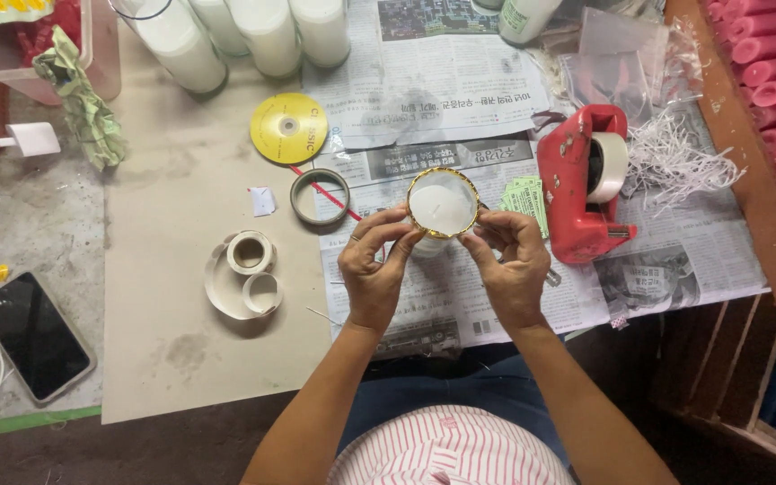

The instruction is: Applying a decorative band and plastic wrapping to a candle, secured with tape and string.

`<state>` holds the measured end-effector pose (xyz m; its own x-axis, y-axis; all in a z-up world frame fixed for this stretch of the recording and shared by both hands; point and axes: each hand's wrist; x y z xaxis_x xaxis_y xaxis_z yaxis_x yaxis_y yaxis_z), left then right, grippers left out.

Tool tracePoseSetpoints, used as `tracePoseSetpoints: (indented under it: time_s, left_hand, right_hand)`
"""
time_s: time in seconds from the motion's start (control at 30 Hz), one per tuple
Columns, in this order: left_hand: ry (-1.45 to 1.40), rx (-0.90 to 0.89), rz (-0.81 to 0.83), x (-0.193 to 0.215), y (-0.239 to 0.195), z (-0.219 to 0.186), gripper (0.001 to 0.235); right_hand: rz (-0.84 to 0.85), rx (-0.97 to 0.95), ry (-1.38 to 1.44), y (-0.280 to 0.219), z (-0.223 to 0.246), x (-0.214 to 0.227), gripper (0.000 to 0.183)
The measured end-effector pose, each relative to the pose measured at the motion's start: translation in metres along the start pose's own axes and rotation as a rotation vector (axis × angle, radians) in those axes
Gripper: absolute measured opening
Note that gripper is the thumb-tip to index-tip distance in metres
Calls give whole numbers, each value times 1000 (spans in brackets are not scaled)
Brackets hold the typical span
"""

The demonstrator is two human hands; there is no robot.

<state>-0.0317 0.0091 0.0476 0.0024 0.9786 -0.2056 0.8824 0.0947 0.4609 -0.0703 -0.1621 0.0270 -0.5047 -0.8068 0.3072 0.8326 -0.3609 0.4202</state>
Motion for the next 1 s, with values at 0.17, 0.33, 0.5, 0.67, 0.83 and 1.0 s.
tracePoseSetpoints:
  time_s: [0.17,0.33,0.5,0.67,0.83,1.0]
  left_hand:
    - [-6,46,-16,4,8,3,11]
    - [76,-88,20,11,11,-5,12]
    - [282,-468,301,3,-2,-4,18]
    - [498,-545,458,10,22,5,19]
    - [655,-578,657,8,42,5,13]
    - [799,-464,830,5,52,-4,13]
  right_hand:
    - [11,-12,31,3,-4,5,21]
    - [-52,164,-187,4,26,13,13]
    - [-22,522,-360,3,40,7,16]
    - [87,571,-479,25,38,7,13]
    - [350,522,-671,41,41,20,3]
    - [530,529,-879,49,50,26,4]
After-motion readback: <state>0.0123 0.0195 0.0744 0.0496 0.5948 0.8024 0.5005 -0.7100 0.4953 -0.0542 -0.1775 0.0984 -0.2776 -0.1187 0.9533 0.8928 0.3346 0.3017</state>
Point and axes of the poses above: each hand's wrist, its own y-axis towards the middle knuckle, its own x-axis out of the back of the hand, z = x × y, and after that the axes turned 14 degrees about -y, right-handed
